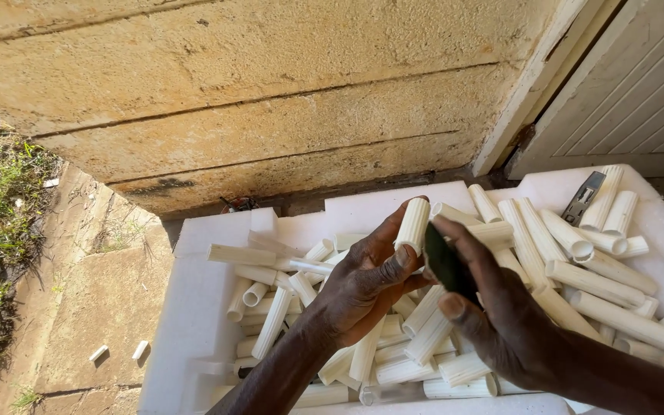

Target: Sanding the surfaces of small white tubes using a green abrasive pad to smooth them.

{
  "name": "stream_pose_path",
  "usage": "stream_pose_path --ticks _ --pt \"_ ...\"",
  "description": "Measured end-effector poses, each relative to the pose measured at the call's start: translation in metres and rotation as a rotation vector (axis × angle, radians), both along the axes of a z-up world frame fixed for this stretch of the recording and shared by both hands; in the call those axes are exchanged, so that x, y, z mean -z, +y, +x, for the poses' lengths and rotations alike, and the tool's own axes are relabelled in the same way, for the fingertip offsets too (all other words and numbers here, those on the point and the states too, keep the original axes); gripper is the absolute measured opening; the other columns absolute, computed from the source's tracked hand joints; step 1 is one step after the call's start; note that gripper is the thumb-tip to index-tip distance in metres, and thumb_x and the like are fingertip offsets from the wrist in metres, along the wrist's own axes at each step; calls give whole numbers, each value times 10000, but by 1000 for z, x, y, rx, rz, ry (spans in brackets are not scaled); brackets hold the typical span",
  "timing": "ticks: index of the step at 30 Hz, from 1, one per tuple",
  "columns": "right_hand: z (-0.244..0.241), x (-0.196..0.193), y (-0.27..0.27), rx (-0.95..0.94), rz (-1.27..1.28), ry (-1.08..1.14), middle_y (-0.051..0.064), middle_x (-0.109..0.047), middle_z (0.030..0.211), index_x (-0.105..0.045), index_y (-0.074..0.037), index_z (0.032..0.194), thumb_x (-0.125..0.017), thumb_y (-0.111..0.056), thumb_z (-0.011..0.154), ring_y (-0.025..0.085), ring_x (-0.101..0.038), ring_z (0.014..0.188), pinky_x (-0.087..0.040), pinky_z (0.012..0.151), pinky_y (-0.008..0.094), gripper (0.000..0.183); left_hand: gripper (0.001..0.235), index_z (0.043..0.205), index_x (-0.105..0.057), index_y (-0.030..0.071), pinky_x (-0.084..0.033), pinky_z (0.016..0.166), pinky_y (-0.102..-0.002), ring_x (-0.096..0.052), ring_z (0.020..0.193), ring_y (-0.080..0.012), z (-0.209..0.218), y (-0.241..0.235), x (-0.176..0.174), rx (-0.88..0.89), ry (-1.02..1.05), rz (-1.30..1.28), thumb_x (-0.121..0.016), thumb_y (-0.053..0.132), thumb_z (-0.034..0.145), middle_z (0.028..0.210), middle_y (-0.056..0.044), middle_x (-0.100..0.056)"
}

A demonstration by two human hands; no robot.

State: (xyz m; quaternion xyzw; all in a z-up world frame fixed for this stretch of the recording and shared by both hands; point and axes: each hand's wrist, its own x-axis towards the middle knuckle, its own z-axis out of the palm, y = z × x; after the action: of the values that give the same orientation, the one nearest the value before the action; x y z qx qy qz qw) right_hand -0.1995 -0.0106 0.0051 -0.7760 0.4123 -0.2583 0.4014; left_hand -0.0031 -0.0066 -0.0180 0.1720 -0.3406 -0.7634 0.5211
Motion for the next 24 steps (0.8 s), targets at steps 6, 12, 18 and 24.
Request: stream_pose_path --ticks 6,12,18,24 --pt "0 3 -14 5 245 -489 59 -614 890 -410 -61 1580 -614 -355 908 184 -530 520 -495 464 306 762 791 1574 -419 44 -572 1011 -483 -673 1046 -240 -4 6 -18 10 -129 -80 -723 373 922 1291 -116 -652" --pt "-8 6 -21 83 386 -477 24 -701 835 -640 -53 1464 -722 -110 818 88 -395 539 -334 436 230 653 512 1332 -592 29 -549 1010 -333 -638 1120 -170 -8 4 -13 -30 -411 -82 -745 193 871 1237 -68 -683" --pt "-5 3 -21 112 478 -497 145 -805 1227 -649 -9 1419 -742 -65 748 234 -759 1059 -621 895 344 680 1046 1596 -259 98 -565 728 -326 -604 864 -185 -13 8 -22 -190 -731 -61 -810 245 719 1080 -94 -531" --pt "-3 -1 -16 74 226 -354 93 -802 1274 -634 -71 1405 -742 -220 788 159 -760 1103 -619 936 312 644 579 1323 -568 36 -519 869 -299 -581 920 -130 -6 4 -20 -191 -615 -134 -783 151 797 1073 -39 -681"
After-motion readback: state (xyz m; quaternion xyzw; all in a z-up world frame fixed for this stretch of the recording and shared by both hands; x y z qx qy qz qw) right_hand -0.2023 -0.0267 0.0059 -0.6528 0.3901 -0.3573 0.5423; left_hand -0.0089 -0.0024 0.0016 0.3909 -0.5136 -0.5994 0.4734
